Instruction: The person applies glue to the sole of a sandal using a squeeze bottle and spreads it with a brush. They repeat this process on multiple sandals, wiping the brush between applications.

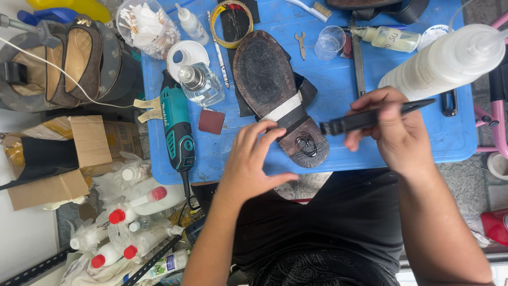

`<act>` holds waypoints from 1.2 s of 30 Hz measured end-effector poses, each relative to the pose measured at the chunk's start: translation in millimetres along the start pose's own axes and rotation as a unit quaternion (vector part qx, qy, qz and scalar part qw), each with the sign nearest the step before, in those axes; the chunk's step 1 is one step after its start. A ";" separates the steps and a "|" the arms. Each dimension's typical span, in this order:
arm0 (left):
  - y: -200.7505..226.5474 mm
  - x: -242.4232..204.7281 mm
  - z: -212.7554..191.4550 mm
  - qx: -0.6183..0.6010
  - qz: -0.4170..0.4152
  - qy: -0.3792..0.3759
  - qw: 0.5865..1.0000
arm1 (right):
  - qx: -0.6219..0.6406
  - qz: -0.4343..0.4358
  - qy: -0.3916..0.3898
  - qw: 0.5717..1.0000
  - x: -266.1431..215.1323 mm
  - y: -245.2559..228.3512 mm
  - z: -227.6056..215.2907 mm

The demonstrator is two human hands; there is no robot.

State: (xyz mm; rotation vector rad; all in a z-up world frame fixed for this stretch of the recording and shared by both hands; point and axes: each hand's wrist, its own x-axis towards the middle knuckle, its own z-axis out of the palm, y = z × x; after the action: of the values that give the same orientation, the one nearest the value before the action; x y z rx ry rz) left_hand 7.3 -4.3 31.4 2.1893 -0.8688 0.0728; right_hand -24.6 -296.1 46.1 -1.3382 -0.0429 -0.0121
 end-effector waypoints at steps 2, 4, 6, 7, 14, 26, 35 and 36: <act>-9.4 6.6 -11.3 0.023 0.013 -0.015 1.000 | -0.044 -0.007 -0.007 0.999 3.5 -1.7 0.0; -14.2 18.2 -19.8 0.043 0.031 -0.035 0.998 | -0.052 -0.019 0.002 0.998 4.4 2.0 0.1; -15.5 32.5 -28.5 0.060 0.051 -0.062 0.995 | -0.023 -0.034 0.025 0.999 3.3 9.7 -0.6; -15.3 40.5 -31.4 0.068 0.063 -0.083 0.992 | 0.016 -0.043 0.029 0.998 2.0 12.4 -3.3; -16.7 92.0 -34.7 0.277 0.155 -0.179 0.931 | 0.077 -0.063 -0.006 0.995 -0.1 7.9 -2.9; -6.2 115.9 -24.2 0.261 0.172 -0.248 0.917 | -0.166 0.000 0.098 0.981 -2.9 -1.8 20.5; -2.5 112.6 -21.9 0.213 0.122 -0.251 0.936 | -0.387 -0.087 0.038 0.917 3.2 -7.5 16.7; -2.9 112.3 -21.4 0.211 0.118 -0.251 0.937 | -0.386 -0.087 0.035 0.918 3.8 -6.0 16.6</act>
State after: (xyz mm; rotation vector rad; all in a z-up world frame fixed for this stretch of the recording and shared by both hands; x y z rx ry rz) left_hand 99.7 -51.8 79.5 2.5368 -1.5196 -0.2126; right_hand -21.3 -281.3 55.9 -2.1217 -0.1051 -0.2506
